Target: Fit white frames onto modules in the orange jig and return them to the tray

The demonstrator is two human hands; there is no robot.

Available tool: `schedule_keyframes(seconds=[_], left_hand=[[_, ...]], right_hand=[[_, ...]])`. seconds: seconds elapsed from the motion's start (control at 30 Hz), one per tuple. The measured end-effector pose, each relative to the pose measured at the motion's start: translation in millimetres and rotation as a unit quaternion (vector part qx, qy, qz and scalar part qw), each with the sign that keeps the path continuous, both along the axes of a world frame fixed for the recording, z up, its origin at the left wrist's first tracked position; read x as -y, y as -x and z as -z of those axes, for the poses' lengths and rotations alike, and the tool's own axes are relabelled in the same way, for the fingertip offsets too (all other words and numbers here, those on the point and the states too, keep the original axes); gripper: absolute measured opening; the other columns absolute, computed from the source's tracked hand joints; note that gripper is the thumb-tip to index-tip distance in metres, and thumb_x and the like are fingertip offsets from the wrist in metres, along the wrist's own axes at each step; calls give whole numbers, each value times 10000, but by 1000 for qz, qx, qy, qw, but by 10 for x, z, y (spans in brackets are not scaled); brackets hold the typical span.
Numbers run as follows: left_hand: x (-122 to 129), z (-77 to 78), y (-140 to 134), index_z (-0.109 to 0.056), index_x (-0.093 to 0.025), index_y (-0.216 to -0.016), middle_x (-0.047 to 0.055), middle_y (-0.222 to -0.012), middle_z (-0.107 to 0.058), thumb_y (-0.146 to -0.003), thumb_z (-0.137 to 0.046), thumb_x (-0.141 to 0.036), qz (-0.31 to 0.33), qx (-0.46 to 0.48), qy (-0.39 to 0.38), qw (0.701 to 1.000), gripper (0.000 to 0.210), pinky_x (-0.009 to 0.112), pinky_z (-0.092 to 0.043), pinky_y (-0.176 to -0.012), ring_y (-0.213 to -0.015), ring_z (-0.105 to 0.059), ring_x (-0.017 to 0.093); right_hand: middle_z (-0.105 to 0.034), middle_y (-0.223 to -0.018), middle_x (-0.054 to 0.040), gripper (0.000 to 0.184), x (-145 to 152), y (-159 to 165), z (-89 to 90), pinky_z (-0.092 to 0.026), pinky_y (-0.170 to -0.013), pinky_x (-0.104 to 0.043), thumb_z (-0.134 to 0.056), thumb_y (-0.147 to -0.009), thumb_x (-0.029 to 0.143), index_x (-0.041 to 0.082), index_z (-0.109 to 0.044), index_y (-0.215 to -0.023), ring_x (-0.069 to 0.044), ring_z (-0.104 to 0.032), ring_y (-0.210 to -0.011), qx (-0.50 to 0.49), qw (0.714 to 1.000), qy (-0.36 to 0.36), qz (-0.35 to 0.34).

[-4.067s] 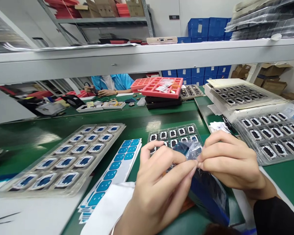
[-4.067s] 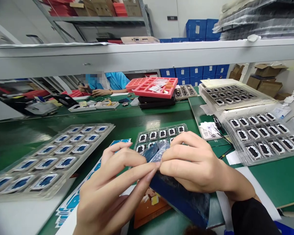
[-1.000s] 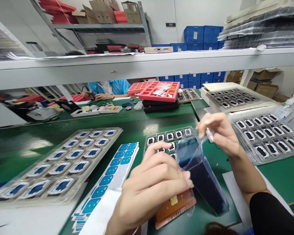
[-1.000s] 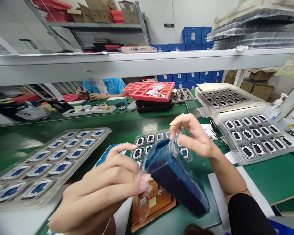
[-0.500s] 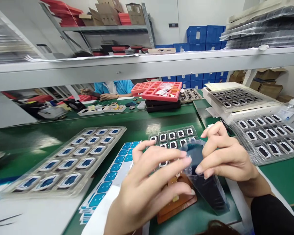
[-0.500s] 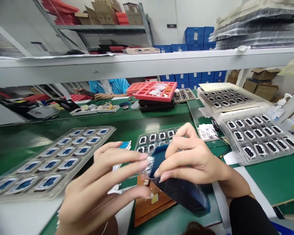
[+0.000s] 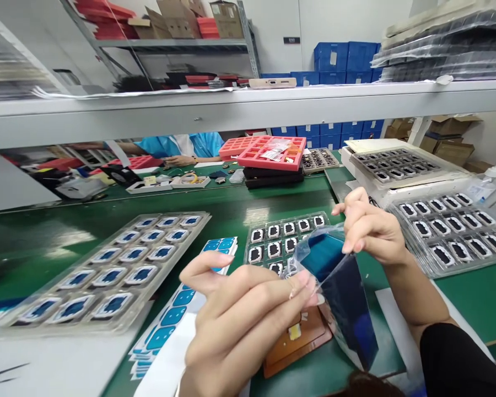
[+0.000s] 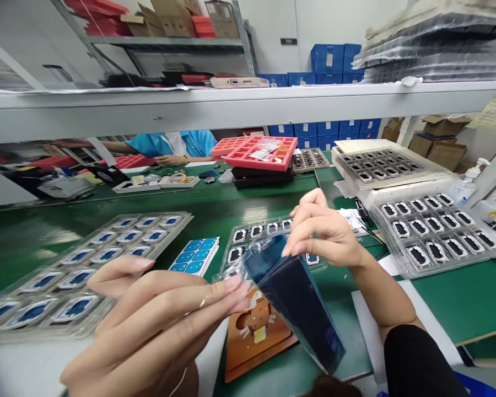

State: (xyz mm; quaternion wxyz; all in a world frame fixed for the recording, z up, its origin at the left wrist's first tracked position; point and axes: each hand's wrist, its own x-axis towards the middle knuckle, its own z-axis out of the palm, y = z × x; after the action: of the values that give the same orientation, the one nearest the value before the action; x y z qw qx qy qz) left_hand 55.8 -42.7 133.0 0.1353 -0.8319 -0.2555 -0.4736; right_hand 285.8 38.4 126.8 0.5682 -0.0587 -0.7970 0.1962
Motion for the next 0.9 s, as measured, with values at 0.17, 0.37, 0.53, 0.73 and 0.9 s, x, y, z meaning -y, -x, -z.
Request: schedule_keyframes(seconds=[0.17,0.37,0.53,0.73,0.9], left_hand=[[-141,7,19,-689,-187,-864,-38,-801,-744,-989,-458,-79,46,-40,-33,998,285,388,-268,-1021,-680,-611,89],[-284,-18,102,-622,-190,-819,-84,-762,-732,-1029,-394,-104,146,-106,69,981,322,350,-225,-1017,-662,-576,61],[-375,-42,55,-630,-223,-769,-60,-780,-743,-979,-552,-226,92,-80,14,992,224,417,-279,-1003,-754,-518,140],[-344,-94,-21,-617,-233,-808,-50,-865,-763,-881,-686,-204,43,-87,-34,995,105,481,-315,-1059,-869,-540,182],[-345,-82,35,-615,-240,-997,-29,-840,-753,-883,-611,-65,31,-80,-55,995,209,490,-360,-1043,-861,-553,178]], right_hand=[[-544,-639,-23,111,-383,-57,199,-506,-858,-403,-697,-899,374,302,-763,-847,-218,-422,-867,-68,993,50,-81],[-490,-607,-21,143,-715,-159,352,-548,-842,-397,-713,-874,396,310,-744,-764,-220,-442,-860,-99,978,87,-159],[-565,-755,-49,174,-614,-211,262,-510,-780,-402,-623,-912,332,226,-671,-782,-219,-489,-842,-33,980,105,-166],[-615,-774,-31,258,-253,-228,17,-442,-759,-391,-746,-837,319,209,-531,-746,-218,-513,-822,47,998,-4,-46],[-598,-717,-10,312,-170,-196,-26,-474,-758,-385,-705,-894,385,203,-539,-703,-186,-509,-763,61,996,-66,-8]])
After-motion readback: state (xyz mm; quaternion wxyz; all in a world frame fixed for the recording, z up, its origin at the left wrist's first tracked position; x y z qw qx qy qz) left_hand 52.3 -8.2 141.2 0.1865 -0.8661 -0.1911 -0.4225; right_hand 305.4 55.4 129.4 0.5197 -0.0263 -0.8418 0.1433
